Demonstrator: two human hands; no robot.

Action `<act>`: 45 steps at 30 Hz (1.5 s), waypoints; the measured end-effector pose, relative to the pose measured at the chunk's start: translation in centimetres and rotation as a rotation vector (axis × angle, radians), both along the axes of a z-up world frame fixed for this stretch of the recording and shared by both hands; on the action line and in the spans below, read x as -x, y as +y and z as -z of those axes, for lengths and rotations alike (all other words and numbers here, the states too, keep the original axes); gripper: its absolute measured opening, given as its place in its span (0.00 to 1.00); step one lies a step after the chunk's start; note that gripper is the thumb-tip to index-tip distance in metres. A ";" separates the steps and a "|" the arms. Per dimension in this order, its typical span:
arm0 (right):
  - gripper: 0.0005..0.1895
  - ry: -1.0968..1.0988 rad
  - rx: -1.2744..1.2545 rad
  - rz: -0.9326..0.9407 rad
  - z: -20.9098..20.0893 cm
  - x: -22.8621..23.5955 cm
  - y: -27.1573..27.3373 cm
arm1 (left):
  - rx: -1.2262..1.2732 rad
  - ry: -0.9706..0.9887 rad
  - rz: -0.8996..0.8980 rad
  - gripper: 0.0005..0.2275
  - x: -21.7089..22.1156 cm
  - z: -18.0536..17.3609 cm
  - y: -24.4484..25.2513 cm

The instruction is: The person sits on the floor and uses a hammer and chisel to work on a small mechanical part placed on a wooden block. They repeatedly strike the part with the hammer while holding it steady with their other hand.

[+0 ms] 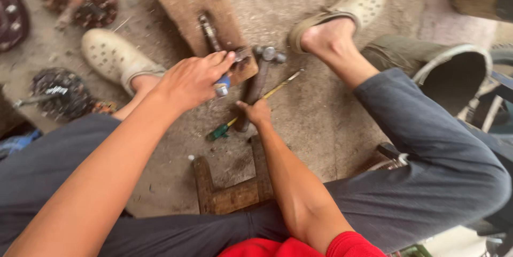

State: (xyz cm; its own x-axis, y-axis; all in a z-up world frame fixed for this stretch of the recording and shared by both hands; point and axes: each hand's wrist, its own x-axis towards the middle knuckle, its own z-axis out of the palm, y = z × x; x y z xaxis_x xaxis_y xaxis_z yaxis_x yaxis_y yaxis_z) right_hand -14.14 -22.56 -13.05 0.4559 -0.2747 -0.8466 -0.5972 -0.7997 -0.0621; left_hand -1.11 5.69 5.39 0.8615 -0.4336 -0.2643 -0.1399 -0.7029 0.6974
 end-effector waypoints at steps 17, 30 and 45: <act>0.19 -0.321 -0.275 -0.172 -35.0 -10.1 -1.4 | -0.130 -0.071 0.039 0.27 -0.3 3.7 -1.1; 0.14 -0.557 -0.495 -0.422 -40.6 -10.3 0.3 | -0.141 -0.054 -0.042 0.24 0.4 5.5 -2.0; 0.17 -0.520 -0.240 -0.877 -40.2 -11.1 -0.6 | -0.216 -0.035 -0.050 0.22 -2.6 1.9 -1.6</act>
State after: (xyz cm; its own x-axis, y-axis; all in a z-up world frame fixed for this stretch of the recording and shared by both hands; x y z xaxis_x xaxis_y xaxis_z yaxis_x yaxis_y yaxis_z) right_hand -3.01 -23.18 27.15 0.7378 0.4774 -0.4772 0.3318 -0.8722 -0.3595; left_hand 1.51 4.13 3.45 0.8906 -0.3270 -0.3161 -0.1226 -0.8419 0.5255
